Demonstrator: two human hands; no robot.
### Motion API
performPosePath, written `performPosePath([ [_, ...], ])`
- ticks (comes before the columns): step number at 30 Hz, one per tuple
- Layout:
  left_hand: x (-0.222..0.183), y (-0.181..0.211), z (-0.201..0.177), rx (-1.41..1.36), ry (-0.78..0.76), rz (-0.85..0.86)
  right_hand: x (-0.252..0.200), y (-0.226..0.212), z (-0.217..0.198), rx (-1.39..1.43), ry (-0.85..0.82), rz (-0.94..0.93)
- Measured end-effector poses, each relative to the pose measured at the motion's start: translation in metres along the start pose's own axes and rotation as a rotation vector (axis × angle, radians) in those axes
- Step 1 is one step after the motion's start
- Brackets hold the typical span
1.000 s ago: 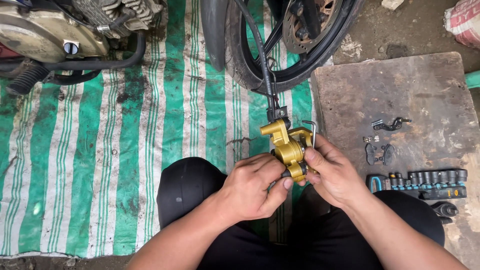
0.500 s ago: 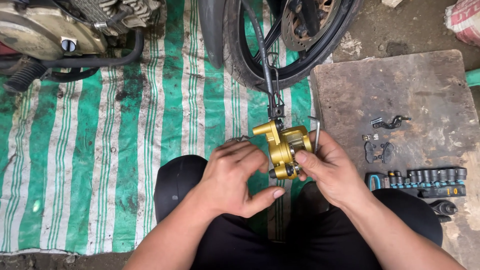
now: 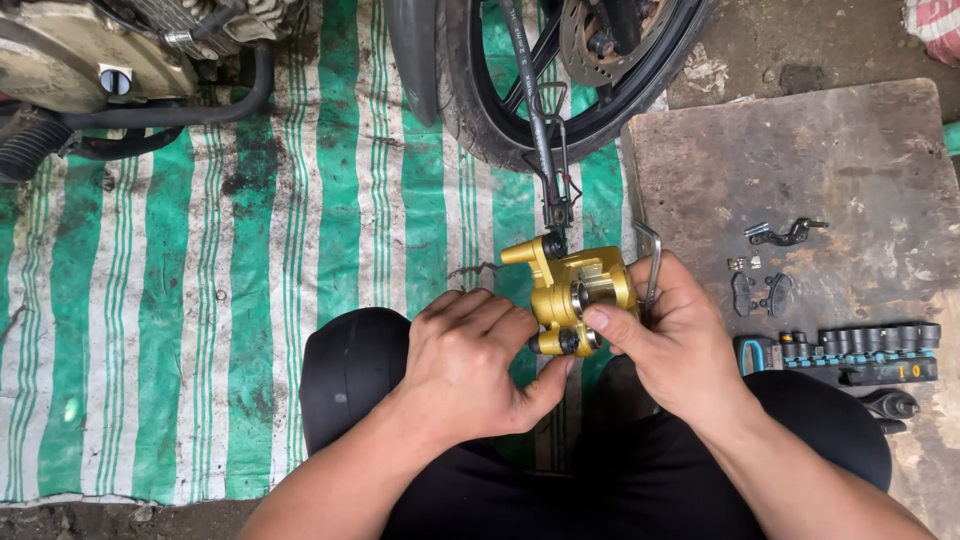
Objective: Removing pins and brake pads from a motorcycle brake caliper for maintenance or repair.
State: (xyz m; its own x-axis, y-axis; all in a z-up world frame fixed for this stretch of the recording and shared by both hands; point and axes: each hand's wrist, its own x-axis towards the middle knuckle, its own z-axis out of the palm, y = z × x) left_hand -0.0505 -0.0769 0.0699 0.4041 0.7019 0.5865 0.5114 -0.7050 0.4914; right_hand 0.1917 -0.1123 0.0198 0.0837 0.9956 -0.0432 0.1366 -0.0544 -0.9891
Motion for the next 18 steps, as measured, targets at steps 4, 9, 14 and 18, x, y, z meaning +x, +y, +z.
performPosePath([
  [4, 0.001, 0.003, -0.001, 0.032, 0.014, -0.01, -0.002, -0.009, 0.003, -0.034, 0.008, 0.004],
  [9, 0.0, 0.004, 0.005, 0.05, 0.051, -0.025, -0.003, -0.026, 0.009, -0.134, 0.056, 0.044],
  [14, 0.002, -0.003, 0.001, -0.144, -0.003, -0.06, 0.0, -0.016, 0.005, -0.045, 0.033, 0.031],
  [18, -0.008, -0.042, 0.005, -0.92, -0.134, -0.451, 0.006, -0.01, 0.0, 0.131, -0.078, 0.003],
])
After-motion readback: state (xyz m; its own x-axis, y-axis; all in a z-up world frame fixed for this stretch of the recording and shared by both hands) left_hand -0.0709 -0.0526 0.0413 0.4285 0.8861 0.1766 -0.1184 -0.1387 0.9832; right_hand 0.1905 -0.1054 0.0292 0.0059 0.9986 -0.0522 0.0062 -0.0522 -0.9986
